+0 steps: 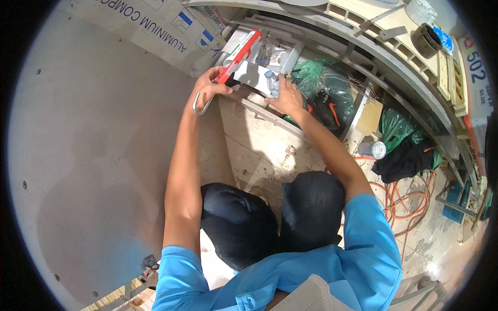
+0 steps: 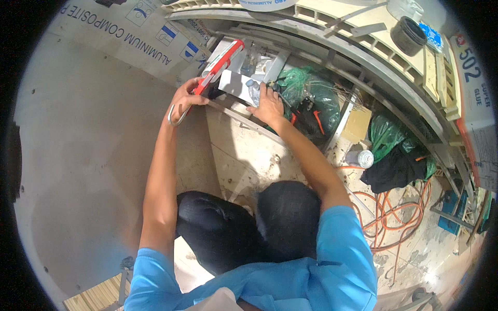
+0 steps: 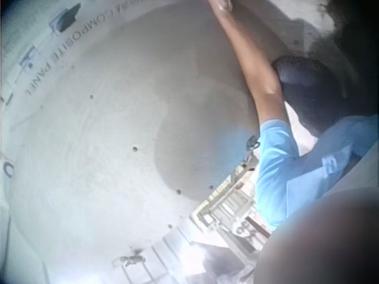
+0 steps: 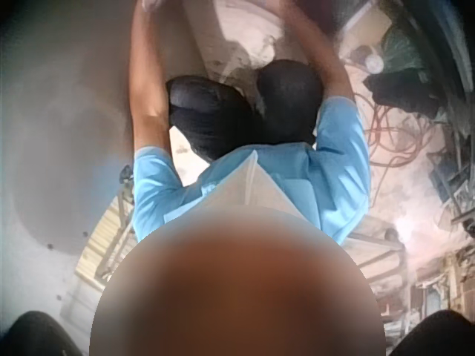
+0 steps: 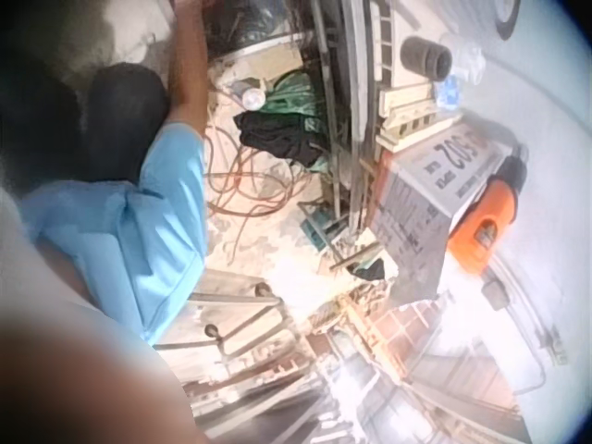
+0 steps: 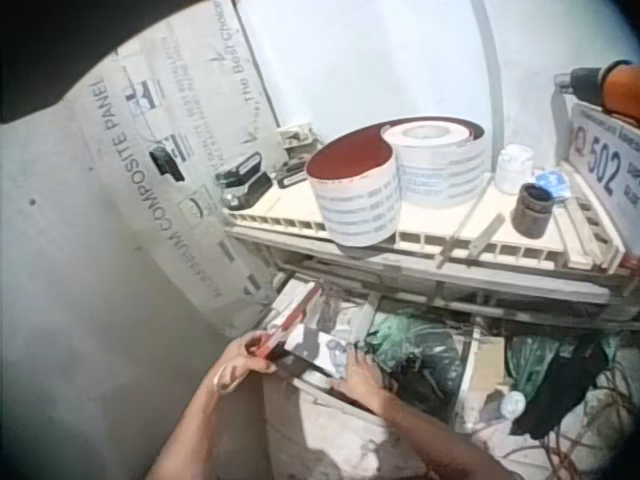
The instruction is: The person sands a large white panel with an electric sander, then retrieves a tape measure and measures the panel's length. The person holds the tape measure against the panel while another person works nearby.
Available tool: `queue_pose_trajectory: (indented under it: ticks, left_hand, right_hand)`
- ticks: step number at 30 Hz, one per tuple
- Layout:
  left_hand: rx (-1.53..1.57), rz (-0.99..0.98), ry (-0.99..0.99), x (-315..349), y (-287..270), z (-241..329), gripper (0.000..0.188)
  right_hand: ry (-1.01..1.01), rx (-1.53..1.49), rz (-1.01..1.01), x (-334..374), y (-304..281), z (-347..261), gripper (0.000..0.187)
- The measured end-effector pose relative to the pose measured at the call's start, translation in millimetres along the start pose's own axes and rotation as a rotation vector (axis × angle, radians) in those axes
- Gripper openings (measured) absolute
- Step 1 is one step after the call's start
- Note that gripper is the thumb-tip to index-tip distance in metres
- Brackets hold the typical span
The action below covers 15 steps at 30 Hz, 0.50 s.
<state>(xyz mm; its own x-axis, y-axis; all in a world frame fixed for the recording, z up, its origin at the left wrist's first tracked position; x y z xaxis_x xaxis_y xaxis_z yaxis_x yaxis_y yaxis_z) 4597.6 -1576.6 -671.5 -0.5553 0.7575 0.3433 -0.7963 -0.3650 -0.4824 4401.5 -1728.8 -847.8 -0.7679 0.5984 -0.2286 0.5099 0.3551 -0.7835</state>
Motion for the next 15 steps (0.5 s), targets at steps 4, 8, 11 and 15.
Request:
queue_pose_trajectory:
  ticks: [4, 8, 11, 15]
  left_hand:
    - [0.030, -0.036, -0.010, 8, -24, -18, 0.080]
    - [0.136, -0.082, -0.041, 9, -41, -38, 0.083]
    - [0.284, -0.131, -0.028, 1, -44, -50, 0.078]
    - [0.414, -0.164, -0.002, -9, -44, -56, 0.070]
  right_hand:
    - [0.031, -0.071, -0.025, -5, 18, 4, 0.076]
    - [0.043, -0.368, 0.057, 47, -15, 22, 0.072]
    - [0.117, -0.613, 0.384, 77, -57, 40, 0.066]
    - [0.230, -0.377, 0.539, 92, -111, 50, 0.059]
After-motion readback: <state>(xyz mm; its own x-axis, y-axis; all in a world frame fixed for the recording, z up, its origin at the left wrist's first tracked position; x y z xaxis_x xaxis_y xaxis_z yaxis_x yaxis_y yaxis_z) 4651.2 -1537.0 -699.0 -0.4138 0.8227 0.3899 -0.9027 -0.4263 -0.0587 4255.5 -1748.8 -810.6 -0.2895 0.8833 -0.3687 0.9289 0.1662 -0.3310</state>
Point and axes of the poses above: each hand's wrist, its own x-axis away from the middle knuckle, its own y-axis out of the palm, z = x × y, the point moved 2 cm from there along -x, towards the middle knuckle, and after that the axes turned 13 degrees about -y, right-handed, at the moved point
